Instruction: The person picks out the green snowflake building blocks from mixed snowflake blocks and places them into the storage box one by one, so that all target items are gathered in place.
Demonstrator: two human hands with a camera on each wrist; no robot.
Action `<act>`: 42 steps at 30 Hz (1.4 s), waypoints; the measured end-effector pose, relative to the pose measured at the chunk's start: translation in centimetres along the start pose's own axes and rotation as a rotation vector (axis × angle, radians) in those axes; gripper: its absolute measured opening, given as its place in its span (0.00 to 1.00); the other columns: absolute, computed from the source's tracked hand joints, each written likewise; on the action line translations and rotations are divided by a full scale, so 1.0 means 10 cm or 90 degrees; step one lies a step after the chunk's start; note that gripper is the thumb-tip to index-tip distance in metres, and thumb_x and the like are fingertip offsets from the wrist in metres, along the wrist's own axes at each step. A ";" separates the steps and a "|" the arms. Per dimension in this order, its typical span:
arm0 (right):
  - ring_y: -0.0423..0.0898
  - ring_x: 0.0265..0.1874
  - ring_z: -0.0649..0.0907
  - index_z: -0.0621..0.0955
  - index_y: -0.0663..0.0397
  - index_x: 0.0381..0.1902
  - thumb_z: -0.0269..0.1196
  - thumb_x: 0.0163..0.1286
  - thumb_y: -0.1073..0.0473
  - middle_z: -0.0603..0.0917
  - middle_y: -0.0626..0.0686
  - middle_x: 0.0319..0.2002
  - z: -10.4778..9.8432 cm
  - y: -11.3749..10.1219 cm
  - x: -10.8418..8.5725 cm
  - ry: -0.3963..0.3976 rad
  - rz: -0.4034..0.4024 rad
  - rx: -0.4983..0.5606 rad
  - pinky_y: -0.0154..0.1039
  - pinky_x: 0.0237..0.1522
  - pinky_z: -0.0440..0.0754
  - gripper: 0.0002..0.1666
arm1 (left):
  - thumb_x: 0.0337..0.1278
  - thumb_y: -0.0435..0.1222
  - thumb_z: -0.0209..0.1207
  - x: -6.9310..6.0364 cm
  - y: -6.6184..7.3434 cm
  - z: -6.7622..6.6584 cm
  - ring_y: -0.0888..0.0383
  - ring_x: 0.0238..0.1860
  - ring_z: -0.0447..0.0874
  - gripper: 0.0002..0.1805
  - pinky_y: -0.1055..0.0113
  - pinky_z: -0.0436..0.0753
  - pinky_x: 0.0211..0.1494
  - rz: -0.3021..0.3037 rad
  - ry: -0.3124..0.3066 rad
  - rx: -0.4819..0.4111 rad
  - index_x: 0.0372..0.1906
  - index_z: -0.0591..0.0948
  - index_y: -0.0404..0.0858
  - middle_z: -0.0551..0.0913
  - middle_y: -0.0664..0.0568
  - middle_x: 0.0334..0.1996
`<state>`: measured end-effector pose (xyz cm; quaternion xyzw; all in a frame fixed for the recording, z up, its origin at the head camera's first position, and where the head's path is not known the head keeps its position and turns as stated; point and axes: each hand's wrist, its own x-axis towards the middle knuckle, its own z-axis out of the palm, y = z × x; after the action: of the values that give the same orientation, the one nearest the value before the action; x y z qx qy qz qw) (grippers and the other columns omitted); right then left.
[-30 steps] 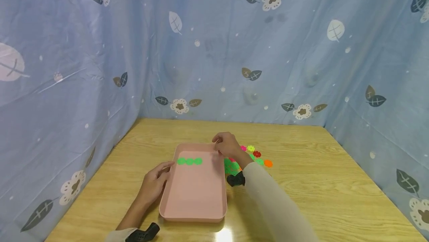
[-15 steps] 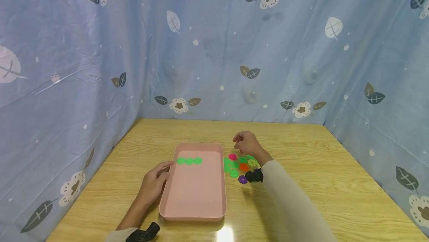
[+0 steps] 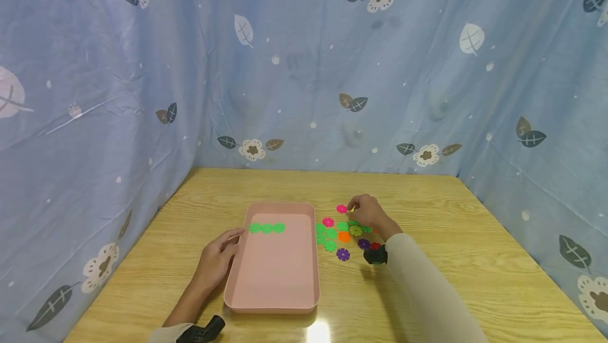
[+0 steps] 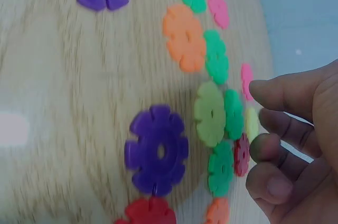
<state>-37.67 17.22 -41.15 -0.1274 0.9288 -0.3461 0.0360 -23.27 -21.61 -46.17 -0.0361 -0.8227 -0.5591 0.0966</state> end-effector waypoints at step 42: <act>0.69 0.31 0.85 0.80 0.65 0.41 0.60 0.68 0.71 0.83 0.57 0.32 0.18 -0.77 0.11 -0.020 -0.081 0.139 0.34 0.23 0.76 0.05 | 0.74 0.33 0.49 0.04 0.01 -0.02 0.42 0.68 0.75 0.21 0.64 0.81 0.54 -0.009 -0.004 0.014 0.67 0.78 0.41 0.77 0.39 0.66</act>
<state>-36.77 10.15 -37.47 -0.1865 0.8749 -0.4450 0.0423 -23.57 -21.82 -45.93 -0.0309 -0.8291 -0.5509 0.0902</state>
